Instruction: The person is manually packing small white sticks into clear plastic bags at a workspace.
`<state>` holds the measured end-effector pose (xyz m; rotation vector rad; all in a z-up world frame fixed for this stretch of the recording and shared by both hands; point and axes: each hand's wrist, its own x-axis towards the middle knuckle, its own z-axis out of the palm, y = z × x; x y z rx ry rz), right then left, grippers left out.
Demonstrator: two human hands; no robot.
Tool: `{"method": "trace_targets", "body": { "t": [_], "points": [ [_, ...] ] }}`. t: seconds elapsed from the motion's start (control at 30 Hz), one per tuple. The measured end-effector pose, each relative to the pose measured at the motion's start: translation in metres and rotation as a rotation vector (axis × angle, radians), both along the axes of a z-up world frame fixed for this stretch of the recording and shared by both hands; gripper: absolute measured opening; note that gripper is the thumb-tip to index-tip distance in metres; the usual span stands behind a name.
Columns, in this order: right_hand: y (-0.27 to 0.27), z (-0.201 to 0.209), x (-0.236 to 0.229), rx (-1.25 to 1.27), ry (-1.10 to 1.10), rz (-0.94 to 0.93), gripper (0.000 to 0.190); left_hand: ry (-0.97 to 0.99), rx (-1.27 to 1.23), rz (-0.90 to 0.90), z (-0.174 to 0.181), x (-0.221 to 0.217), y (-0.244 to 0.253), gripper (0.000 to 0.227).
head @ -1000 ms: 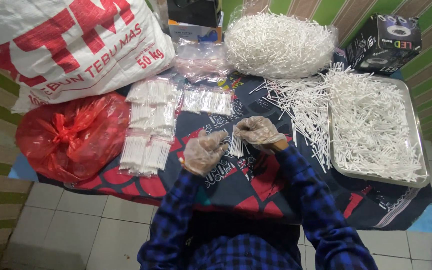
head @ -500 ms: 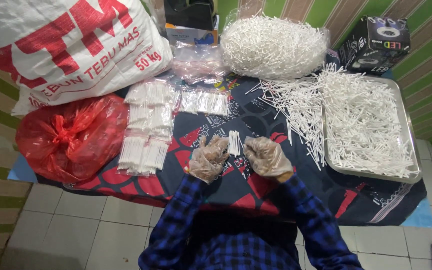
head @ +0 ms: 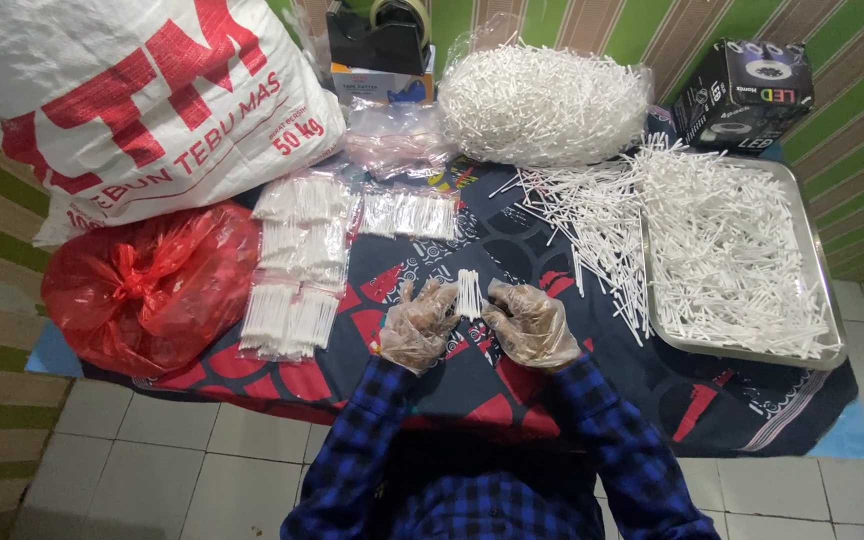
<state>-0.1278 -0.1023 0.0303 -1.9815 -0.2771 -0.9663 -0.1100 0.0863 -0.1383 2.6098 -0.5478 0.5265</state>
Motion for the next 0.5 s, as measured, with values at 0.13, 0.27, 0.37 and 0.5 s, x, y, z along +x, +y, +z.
{"method": "trace_targets", "body": {
  "t": [0.13,0.27,0.37,0.5],
  "points": [
    [-0.014,0.012,-0.006,-0.050,0.078,0.239,0.018,-0.050,-0.027,-0.031,-0.013,0.000,-0.001,0.049],
    [-0.018,0.026,-0.004,-0.085,0.068,0.337,0.016,0.305,-1.094,-0.351,-0.071,0.003,-0.016,0.071],
    [-0.015,0.031,-0.005,-0.104,0.015,0.331,0.014,-0.200,-0.237,-0.074,0.008,0.001,-0.008,0.046],
    [-0.010,0.038,-0.003,-0.119,-0.020,0.327,0.013,-0.542,-0.395,-0.124,0.085,-0.015,-0.032,0.065]
  ]
}}
